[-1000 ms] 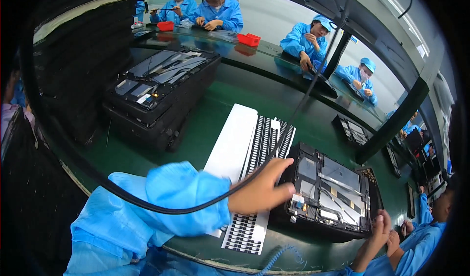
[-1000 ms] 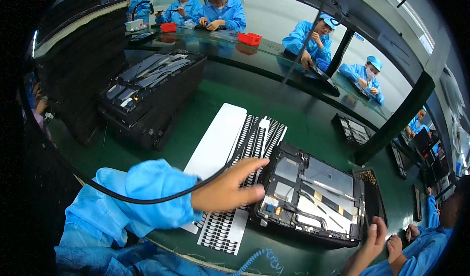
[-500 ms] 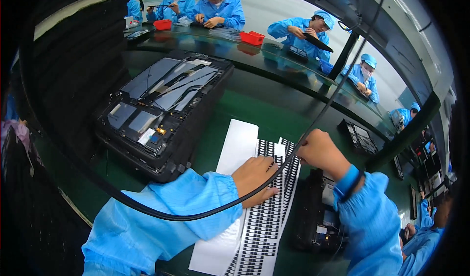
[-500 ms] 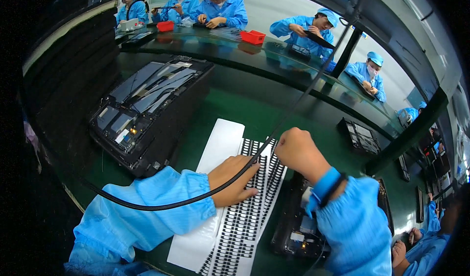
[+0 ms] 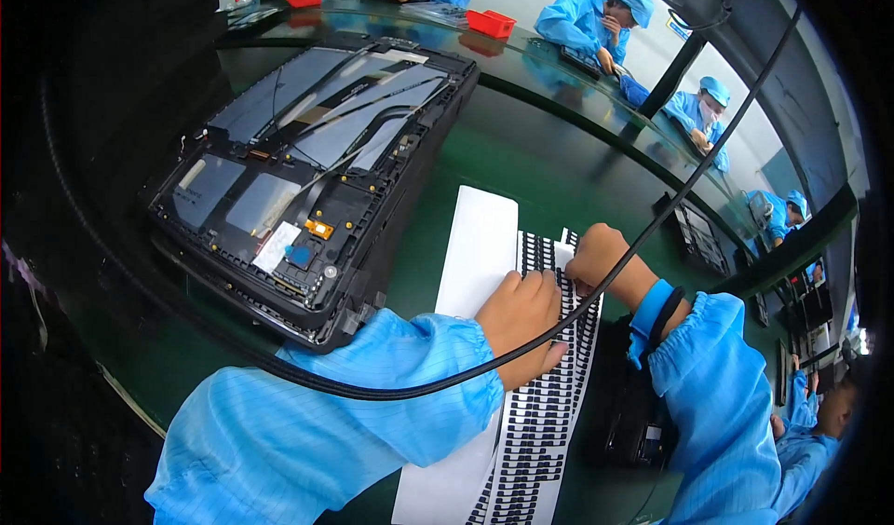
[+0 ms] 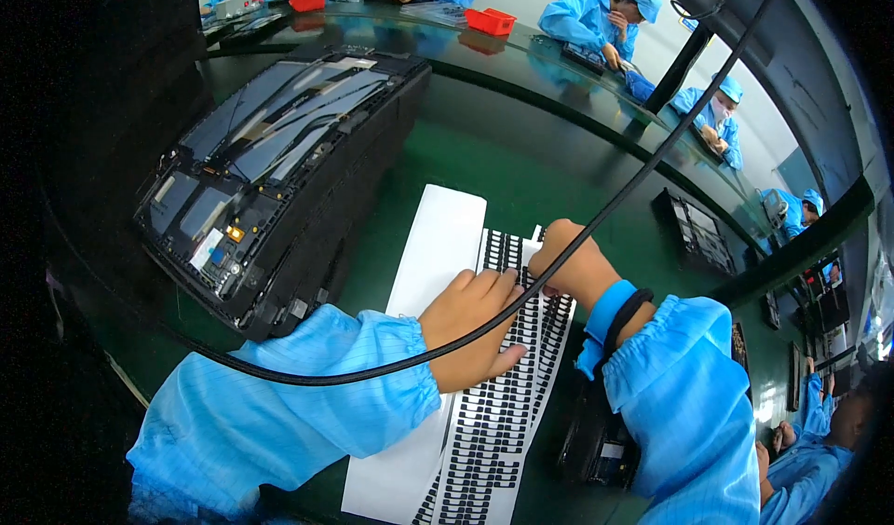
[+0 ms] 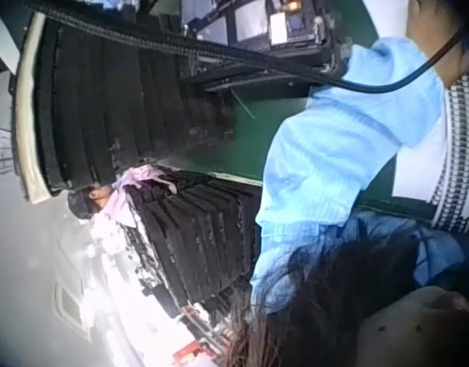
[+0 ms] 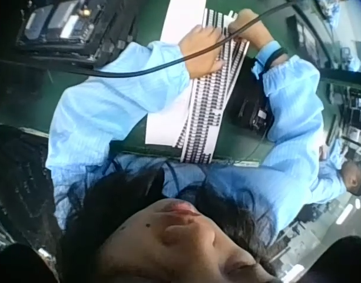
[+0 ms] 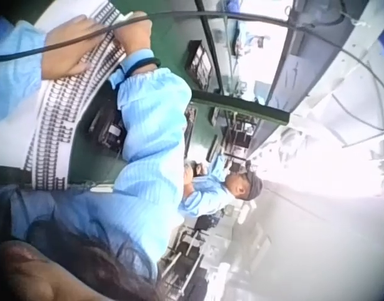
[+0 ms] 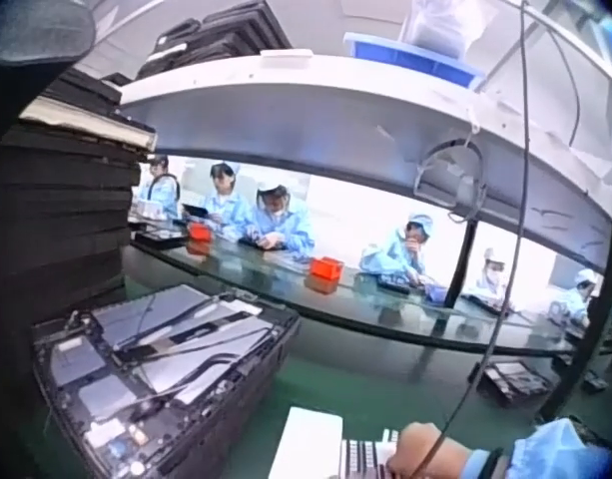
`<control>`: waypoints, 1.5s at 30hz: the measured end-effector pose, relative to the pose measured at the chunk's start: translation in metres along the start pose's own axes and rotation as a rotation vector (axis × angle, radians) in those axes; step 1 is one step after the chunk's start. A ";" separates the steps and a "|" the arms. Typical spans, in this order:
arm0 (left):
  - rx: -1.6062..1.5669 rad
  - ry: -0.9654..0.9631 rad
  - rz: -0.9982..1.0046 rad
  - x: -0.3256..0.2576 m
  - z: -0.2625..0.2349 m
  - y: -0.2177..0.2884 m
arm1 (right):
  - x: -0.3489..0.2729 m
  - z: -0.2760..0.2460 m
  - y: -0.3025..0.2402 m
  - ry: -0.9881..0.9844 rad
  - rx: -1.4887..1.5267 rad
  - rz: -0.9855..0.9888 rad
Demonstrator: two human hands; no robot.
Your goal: The person assembles tablet components by hand, attaching a component ribbon to a tablet component and applying a sticker from a sticker sheet.
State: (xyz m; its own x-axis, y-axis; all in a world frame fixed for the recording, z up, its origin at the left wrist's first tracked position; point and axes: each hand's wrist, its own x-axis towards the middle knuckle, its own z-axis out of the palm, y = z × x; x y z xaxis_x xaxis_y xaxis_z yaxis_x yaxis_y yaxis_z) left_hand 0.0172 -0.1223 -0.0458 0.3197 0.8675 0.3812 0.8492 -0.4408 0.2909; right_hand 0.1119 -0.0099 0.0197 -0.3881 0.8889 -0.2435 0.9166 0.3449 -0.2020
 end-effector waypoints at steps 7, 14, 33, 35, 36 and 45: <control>-0.076 0.054 0.054 0.002 0.004 0.005 | 0.000 0.002 0.011 0.021 0.071 -0.015; -0.080 0.143 0.094 -0.005 0.005 -0.003 | -0.098 -0.073 0.048 0.074 0.402 0.012; -0.341 0.129 0.788 0.005 -0.025 0.114 | -0.243 0.001 0.121 0.395 0.598 -0.251; -0.295 0.129 0.769 0.007 -0.016 0.116 | -0.243 0.007 0.127 0.414 0.628 -0.234; -0.298 0.123 0.770 0.005 -0.016 0.115 | -0.246 0.006 0.123 0.430 0.626 -0.215; -0.261 0.073 0.701 0.001 -0.025 0.117 | -0.245 0.005 0.104 0.450 0.697 -0.080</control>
State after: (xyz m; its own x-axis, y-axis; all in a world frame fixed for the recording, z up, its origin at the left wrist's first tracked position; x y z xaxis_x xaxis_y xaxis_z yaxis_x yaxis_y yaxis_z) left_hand 0.1062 -0.1793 0.0108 0.7123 0.3501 0.6083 0.3270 -0.9324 0.1537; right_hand 0.3019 -0.1935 0.0536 -0.2390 0.9561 0.1694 0.5614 0.2784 -0.7793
